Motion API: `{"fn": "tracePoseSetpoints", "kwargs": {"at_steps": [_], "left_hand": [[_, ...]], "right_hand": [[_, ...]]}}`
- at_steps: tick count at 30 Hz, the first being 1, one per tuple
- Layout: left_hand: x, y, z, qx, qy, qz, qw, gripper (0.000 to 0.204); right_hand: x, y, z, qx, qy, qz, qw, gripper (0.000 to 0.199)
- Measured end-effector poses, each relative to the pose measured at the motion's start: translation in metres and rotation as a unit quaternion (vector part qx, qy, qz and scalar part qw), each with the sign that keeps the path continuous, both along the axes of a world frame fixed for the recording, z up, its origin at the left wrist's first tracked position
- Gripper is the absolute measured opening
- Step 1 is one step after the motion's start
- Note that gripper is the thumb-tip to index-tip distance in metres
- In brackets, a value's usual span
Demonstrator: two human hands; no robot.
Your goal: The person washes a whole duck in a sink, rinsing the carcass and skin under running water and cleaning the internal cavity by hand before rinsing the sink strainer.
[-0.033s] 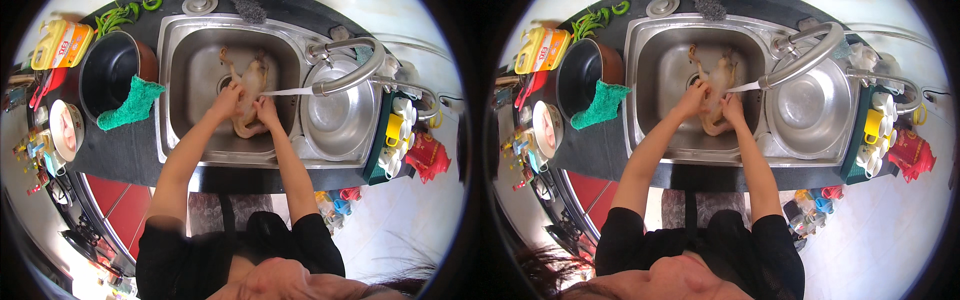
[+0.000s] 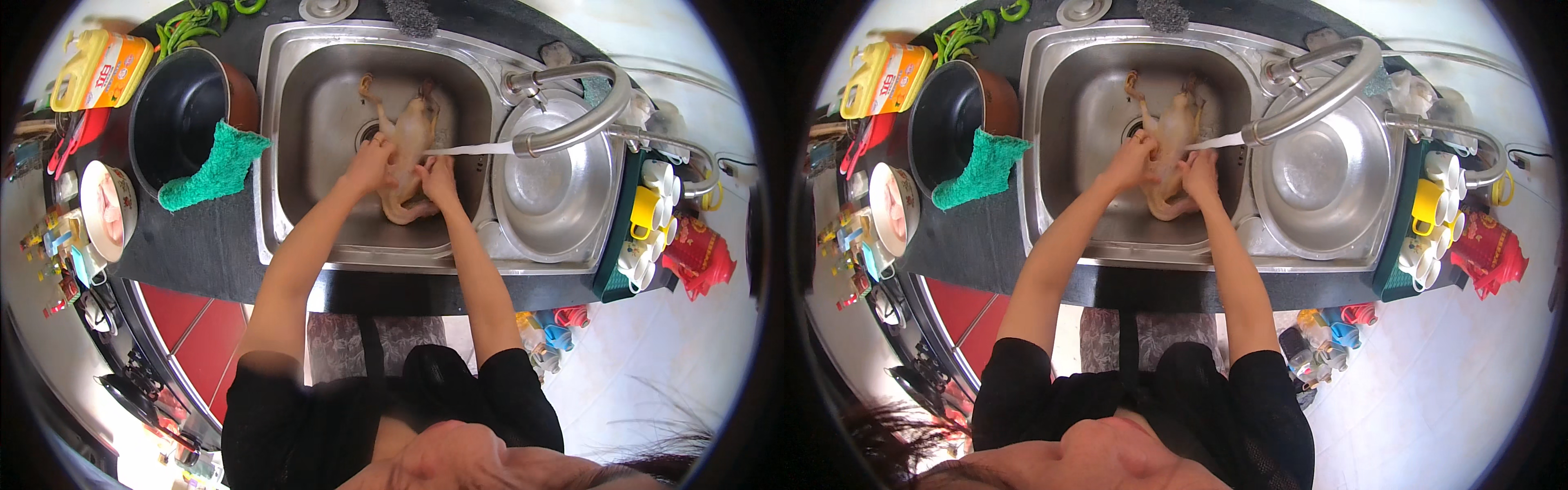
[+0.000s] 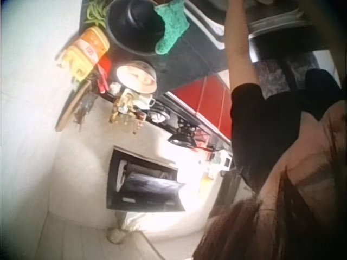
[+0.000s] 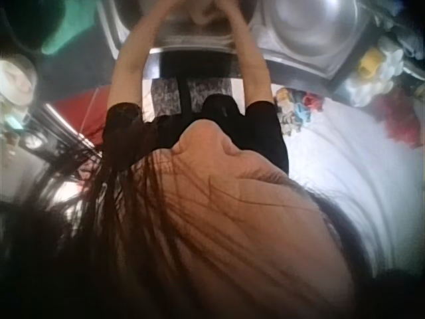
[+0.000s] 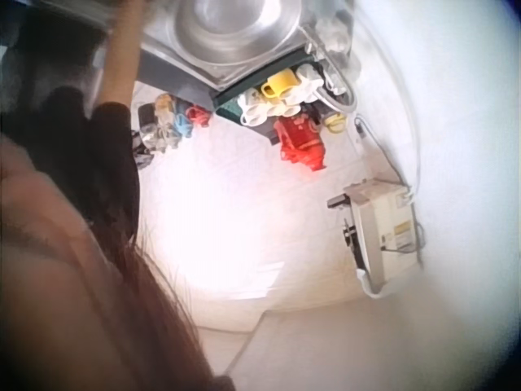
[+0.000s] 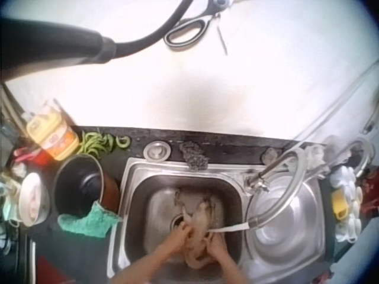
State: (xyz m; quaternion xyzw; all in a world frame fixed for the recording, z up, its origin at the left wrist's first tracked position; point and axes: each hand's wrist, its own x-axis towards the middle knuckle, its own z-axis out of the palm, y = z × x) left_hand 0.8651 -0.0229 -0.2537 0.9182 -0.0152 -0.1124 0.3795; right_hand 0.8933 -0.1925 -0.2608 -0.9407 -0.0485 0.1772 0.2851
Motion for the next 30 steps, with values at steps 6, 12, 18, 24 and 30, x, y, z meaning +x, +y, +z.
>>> {"fn": "tracePoseSetpoints", "kwargs": {"at_steps": [6, 12, 18, 24, 30], "left_hand": [[0.011, 0.022, -0.016, -0.076, 0.133, -0.078, 0.985, 0.037], [0.002, 0.024, -0.027, -0.105, 0.106, -0.066, 0.987, 0.039], [-0.001, 0.023, -0.035, -0.129, 0.100, -0.052, 0.985, 0.042], [-0.003, 0.026, -0.039, -0.128, 0.070, -0.062, 0.987, 0.043], [-0.006, 0.026, -0.027, -0.142, 0.064, -0.053, 0.986, 0.042]], "right_hand": [[0.006, 0.007, 0.036, 0.100, -0.011, 0.169, 0.981, 0.015], [-0.001, 0.010, 0.031, 0.075, 0.008, 0.184, 0.980, 0.013], [0.000, 0.015, 0.028, 0.028, -0.027, 0.224, 0.974, 0.010], [0.010, 0.007, 0.013, 0.269, 0.149, -0.076, 0.949, 0.008], [-0.006, 0.026, 0.028, 0.136, -0.041, 0.206, 0.968, 0.011]]}}
